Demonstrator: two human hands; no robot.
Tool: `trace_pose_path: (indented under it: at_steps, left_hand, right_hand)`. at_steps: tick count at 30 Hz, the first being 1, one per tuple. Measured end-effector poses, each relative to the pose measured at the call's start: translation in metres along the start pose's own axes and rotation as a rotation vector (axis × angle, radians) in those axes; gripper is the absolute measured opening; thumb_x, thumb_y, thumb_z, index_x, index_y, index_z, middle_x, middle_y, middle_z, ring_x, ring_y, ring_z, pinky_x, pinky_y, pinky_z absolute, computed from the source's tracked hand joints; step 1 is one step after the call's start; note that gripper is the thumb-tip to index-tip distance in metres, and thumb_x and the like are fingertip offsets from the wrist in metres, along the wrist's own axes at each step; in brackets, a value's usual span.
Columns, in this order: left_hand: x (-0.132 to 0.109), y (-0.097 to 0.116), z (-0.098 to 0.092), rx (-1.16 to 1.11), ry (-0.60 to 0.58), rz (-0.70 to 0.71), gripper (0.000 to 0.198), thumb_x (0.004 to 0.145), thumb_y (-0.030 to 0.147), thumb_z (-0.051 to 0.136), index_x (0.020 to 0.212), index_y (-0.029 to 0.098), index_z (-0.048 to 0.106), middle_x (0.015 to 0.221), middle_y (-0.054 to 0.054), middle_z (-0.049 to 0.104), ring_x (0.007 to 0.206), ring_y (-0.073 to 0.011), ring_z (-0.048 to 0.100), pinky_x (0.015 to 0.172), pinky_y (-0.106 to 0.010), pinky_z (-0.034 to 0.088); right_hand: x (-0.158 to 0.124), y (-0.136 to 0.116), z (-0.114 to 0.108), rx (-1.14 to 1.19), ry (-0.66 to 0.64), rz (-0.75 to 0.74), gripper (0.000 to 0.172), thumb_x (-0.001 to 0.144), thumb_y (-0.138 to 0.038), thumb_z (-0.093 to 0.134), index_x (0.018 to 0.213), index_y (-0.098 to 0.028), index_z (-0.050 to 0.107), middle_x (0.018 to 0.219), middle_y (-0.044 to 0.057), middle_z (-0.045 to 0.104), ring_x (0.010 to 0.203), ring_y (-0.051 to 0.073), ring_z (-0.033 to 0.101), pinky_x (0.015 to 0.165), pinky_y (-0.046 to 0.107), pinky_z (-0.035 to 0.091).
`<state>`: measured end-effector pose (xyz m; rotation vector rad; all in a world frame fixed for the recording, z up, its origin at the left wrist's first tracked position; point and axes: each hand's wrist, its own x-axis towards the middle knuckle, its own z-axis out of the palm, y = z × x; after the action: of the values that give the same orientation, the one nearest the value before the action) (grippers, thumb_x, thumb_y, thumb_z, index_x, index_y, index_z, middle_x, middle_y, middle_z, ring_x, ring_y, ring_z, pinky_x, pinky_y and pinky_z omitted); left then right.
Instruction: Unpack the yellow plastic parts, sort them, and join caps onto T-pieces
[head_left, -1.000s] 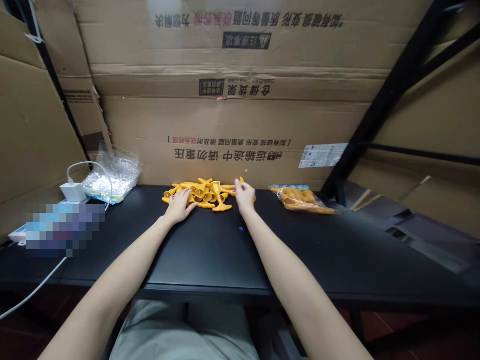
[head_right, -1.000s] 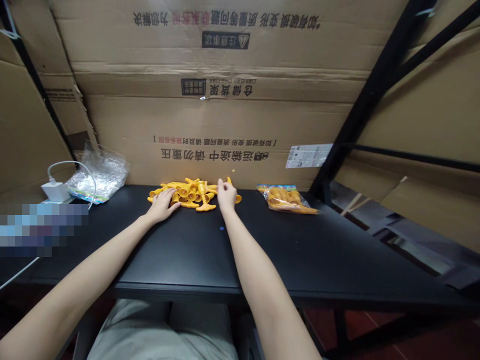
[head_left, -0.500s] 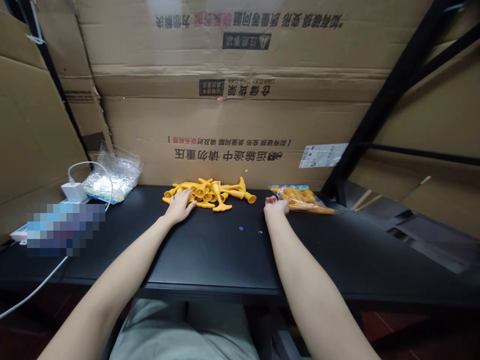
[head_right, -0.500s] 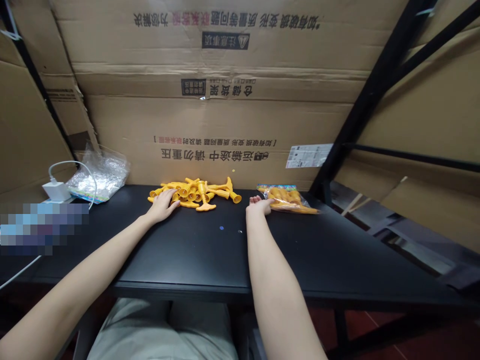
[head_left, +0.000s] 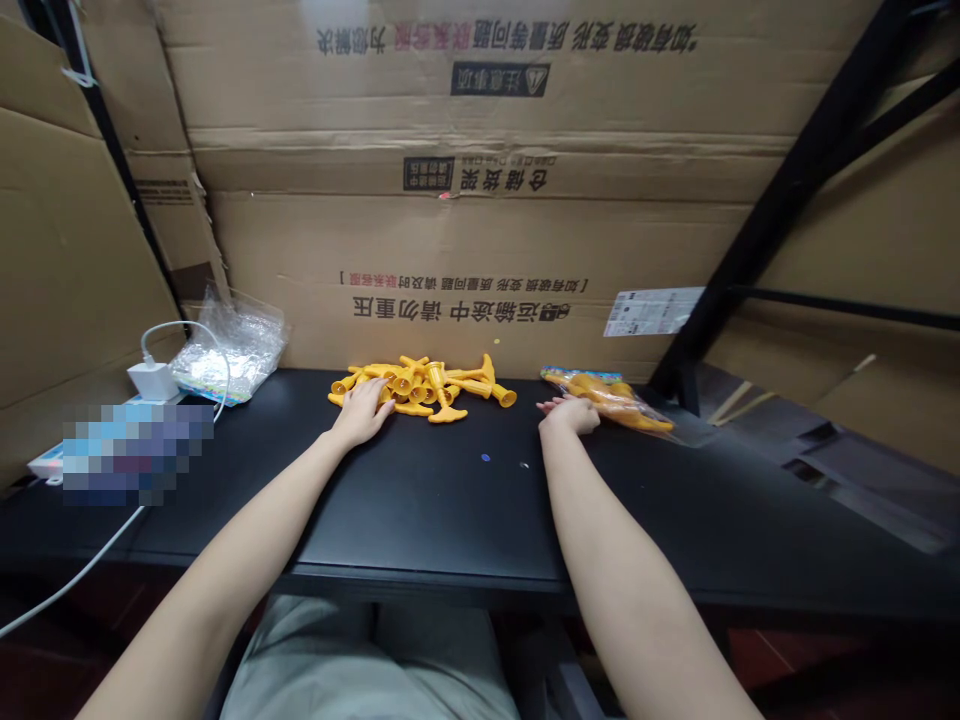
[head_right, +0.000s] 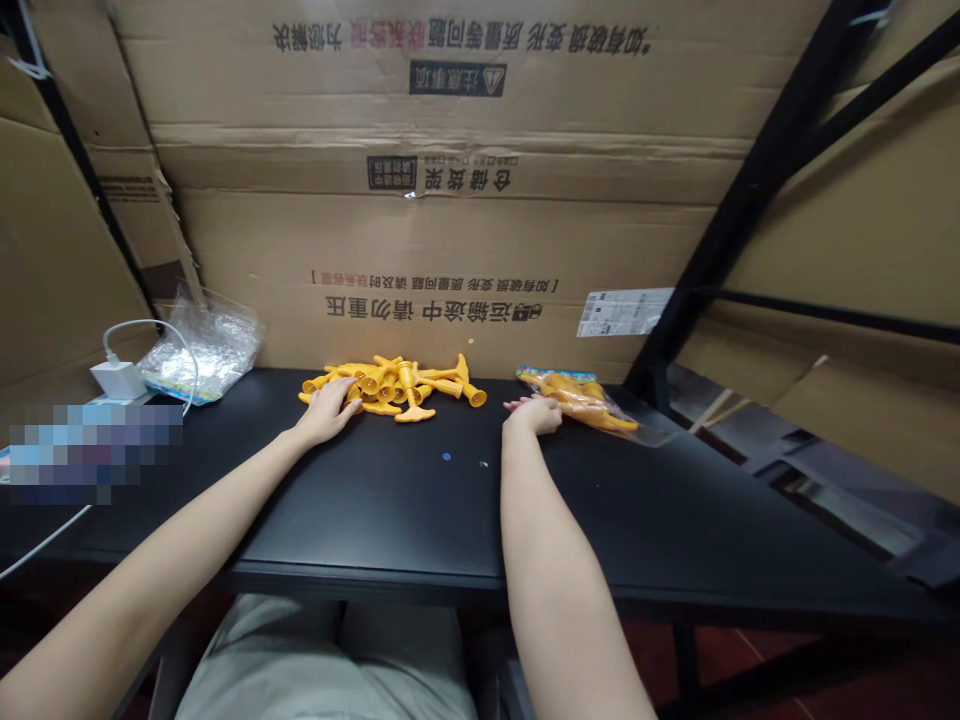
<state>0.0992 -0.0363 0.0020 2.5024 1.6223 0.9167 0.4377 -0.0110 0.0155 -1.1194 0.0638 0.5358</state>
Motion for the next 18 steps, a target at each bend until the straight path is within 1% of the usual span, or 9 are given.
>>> trace_pose_path:
  at_steps: [3,8,11,13,16,18]
  left_hand:
    - [0.000,0.001,-0.001,-0.011,0.003,0.001,0.046,0.092,0.036,0.042,0.134,0.017,0.046,0.139,-0.014,0.051,0.131,-0.0275,0.042,0.105,-0.049,0.034]
    - [-0.001,0.002,-0.003,-0.029,0.002,0.001,0.046,0.092,0.035,0.041,0.134,0.017,0.045,0.139,-0.014,0.050,0.131,-0.0275,0.042,0.105,-0.049,0.034]
    - [-0.001,0.002,-0.003,-0.035,-0.003,-0.004,0.045,0.092,0.035,0.042,0.133,0.017,0.046,0.139,-0.014,0.050,0.131,-0.0274,0.042,0.105,-0.049,0.033]
    - [-0.001,0.002,-0.004,-0.036,-0.003,-0.009,0.044,0.092,0.034,0.042,0.133,0.017,0.046,0.139,-0.015,0.050,0.131,-0.0276,0.041,0.106,-0.050,0.033]
    - [-0.001,0.003,-0.004,-0.045,0.007,-0.006,0.044,0.093,0.034,0.041,0.133,0.017,0.046,0.139,-0.015,0.050,0.132,-0.0279,0.041,0.106,-0.050,0.033]
    - [-0.001,0.003,-0.004,-0.053,0.019,-0.004,0.044,0.093,0.034,0.041,0.133,0.016,0.047,0.138,-0.015,0.051,0.131,-0.0281,0.042,0.105,-0.050,0.033]
  right_hand:
    - [-0.005,0.000,-0.001,-0.071,-0.038,-0.052,0.028,0.088,-0.016,0.033,0.070,-0.015,0.053,0.045,-0.004,0.047,0.032,0.009,0.049,0.037,0.020,0.052]
    - [-0.002,-0.002,0.000,-0.084,-0.017,-0.029,0.036,0.094,-0.030,0.035,0.068,-0.015,0.055,0.043,-0.004,0.048,0.032,0.010,0.050,0.038,0.022,0.053]
    - [0.001,-0.002,-0.001,-0.153,-0.007,-0.066,0.041,0.095,-0.027,0.032,0.062,-0.016,0.054,0.040,-0.004,0.047,0.031,0.009,0.047,0.040,0.023,0.052]
    - [0.001,0.000,-0.002,-0.264,-0.014,-0.183,0.042,0.093,-0.023,0.033,0.057,-0.017,0.054,0.039,-0.004,0.046,0.033,0.011,0.048,0.044,0.025,0.052]
    - [-0.007,0.000,-0.003,-0.466,-0.045,-0.486,0.039,0.089,-0.020,0.041,0.053,-0.019,0.056,0.038,-0.001,0.049,0.050,0.016,0.059,0.062,0.028,0.053]
    - [-0.016,-0.001,-0.002,-0.562,-0.096,-0.670,0.037,0.088,-0.020,0.044,0.053,-0.019,0.058,0.043,0.001,0.054,0.062,0.019,0.063,0.074,0.029,0.051]
